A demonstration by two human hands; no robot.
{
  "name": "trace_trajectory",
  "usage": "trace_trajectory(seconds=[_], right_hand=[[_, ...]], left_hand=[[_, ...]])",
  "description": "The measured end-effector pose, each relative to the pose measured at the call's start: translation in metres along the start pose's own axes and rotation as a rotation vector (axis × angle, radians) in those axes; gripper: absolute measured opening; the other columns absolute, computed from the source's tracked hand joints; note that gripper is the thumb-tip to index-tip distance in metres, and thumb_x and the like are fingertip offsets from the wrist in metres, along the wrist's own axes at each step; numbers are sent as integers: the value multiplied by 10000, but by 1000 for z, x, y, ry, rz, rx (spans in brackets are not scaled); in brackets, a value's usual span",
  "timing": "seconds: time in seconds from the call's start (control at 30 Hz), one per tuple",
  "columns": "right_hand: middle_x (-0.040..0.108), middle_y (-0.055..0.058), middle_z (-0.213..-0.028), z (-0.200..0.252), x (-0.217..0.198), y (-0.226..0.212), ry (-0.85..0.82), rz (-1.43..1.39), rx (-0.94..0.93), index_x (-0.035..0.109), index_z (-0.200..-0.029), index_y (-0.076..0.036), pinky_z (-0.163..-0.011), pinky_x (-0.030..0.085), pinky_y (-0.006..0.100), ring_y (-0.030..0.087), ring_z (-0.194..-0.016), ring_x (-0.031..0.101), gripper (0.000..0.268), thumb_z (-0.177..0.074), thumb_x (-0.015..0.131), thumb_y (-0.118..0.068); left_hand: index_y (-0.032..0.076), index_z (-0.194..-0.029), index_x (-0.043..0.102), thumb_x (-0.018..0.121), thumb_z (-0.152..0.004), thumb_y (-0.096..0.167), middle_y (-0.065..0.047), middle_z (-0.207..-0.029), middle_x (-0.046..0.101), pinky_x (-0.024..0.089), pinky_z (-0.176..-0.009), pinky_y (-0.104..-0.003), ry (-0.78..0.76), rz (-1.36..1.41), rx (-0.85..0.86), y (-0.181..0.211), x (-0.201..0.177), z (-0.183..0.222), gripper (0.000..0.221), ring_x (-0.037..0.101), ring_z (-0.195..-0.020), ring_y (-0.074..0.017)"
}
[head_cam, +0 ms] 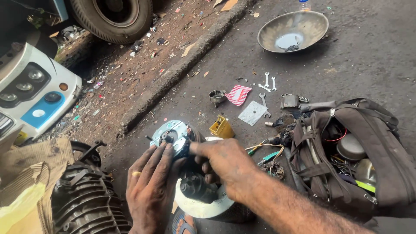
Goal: The person sits on the ground reassembling an automotive starter motor. They fit the end cap with brushes onto the housing, align it, and use a hex key to tighten bolts, working the fasteners around the flange by hand.
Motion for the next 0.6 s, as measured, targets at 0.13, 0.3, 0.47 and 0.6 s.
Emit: trace_trajectory(seconds=[0.13,0.3,0.47,0.6], right_hand=[[558,1,-685,-2,-2,-10,68,38,57,682,-813,-33,-459,401,279,121,-595,495,301,-899,754,-313],[564,-4,-688,-9,-6,-19,47,159,41,683,-818,-57,-441,381,278,118,-593,509,289,-863,777,-326],[610,34,-674,-5,-1,-36,113,391,-87,796,-788,-46,-350,394,309,145,-499,528,352,-743,824,-395],[610,88,-630,-13,-4,-39,174,503,-128,723,-724,44,-336,386,312,174,-465,536,459,-746,876,-388]], left_hand=[[94,-1248,718,797,-863,205,-107,-1240,735,510,-1017,-412,-3,16,44,2,1,0,409,661,-1220,-293],[84,-1244,719,790,-868,212,-107,-1237,731,511,-1013,-419,-5,20,45,-2,2,1,404,658,-1216,-299],[82,-1262,702,788,-894,217,-92,-1252,721,515,-1032,-423,13,61,77,-2,3,4,401,653,-1232,-300],[89,-1295,687,774,-902,215,-94,-1290,707,513,-1049,-423,4,47,78,-5,6,7,422,642,-1258,-301]])
Point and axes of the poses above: each hand's wrist, its own z-axis away from the middle knuckle, its own x-axis out of the palm, y = z × x, the point moved 10 cm from there along -z, towards the middle knuckle
